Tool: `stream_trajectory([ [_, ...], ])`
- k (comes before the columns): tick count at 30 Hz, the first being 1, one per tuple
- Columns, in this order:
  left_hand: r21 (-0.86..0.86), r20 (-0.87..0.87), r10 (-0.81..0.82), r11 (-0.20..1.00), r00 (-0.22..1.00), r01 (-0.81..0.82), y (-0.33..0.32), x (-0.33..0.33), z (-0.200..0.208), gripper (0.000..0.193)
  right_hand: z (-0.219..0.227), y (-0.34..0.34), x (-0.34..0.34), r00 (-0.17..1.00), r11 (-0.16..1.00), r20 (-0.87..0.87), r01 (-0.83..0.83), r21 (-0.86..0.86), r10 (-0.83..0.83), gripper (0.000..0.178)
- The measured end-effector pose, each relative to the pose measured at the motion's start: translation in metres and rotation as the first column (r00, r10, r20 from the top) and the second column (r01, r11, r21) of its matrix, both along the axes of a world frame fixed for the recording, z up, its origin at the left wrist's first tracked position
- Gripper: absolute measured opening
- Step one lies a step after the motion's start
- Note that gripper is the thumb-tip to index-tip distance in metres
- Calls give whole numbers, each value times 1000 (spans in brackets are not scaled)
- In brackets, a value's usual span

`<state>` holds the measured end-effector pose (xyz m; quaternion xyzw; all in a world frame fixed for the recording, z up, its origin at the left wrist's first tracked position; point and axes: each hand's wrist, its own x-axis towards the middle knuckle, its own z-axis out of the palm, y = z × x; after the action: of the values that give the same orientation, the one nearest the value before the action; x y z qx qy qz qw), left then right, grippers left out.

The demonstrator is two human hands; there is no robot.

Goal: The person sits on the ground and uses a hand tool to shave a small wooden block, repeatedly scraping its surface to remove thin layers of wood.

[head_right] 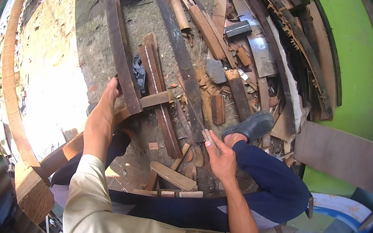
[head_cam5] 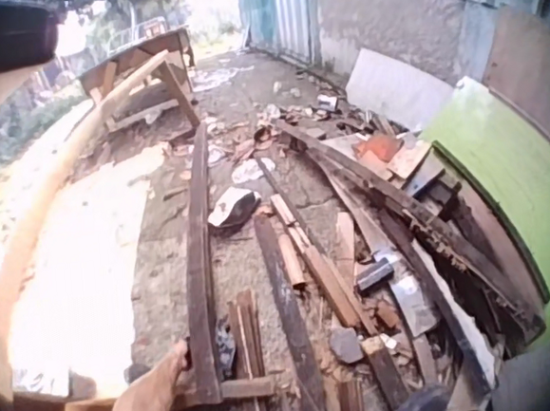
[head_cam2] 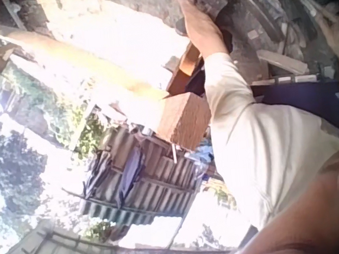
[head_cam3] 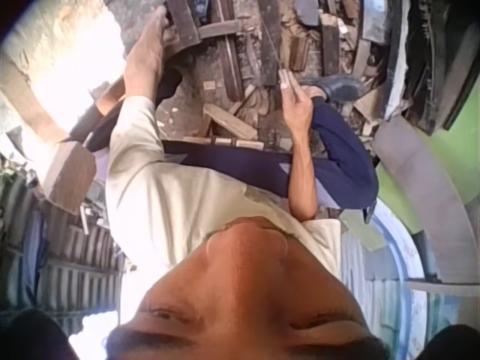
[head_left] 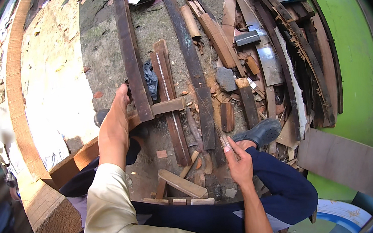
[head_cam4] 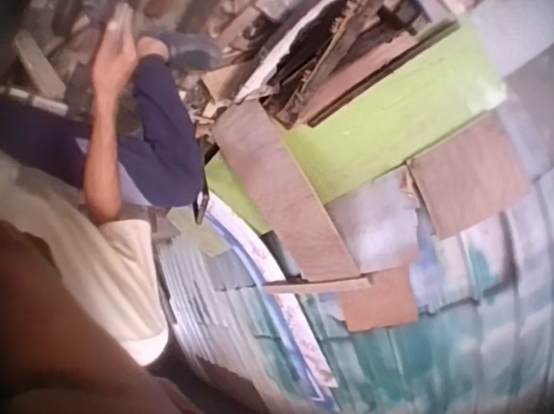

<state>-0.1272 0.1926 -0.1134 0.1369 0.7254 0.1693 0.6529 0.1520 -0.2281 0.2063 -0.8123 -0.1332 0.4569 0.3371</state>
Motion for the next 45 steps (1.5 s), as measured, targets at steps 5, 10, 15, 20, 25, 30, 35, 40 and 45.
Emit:
stream_trajectory([
  [5,214,-591,374,927,715,-308,1,20,44,35,-3,-3,1,997,998,73,-26,52,22,43],
  [10,165,-757,425,859,497,-484,10,33,87,40,-1,-8,4,994,999,107,-2,45,-3,43],
  [15,213,-864,266,962,427,-168,22,-10,45,68,0,-4,-4,992,995,98,-82,60,76,42],
  [20,125,-975,66,951,211,282,-28,74,69,90,-14,-14,-10,980,989,166,-121,86,106,42],
  [25,221,-958,-118,278,262,935,-86,92,104,85,-8,-10,-17,987,985,120,-124,121,110,43],
  [30,147,-906,-369,189,209,971,-149,100,109,99,-7,-9,-20,979,977,113,-184,107,172,44],
  [35,51,-803,-496,494,329,868,-207,131,114,121,-3,-20,-26,954,965,192,-249,86,230,41],
  [40,-93,-686,-648,528,331,844,-202,131,114,128,-17,-37,-33,931,953,264,-286,99,252,38],
  [45,-205,-624,-730,495,277,844,-193,129,106,128,-27,-34,-27,926,946,263,-307,105,271,38],
])
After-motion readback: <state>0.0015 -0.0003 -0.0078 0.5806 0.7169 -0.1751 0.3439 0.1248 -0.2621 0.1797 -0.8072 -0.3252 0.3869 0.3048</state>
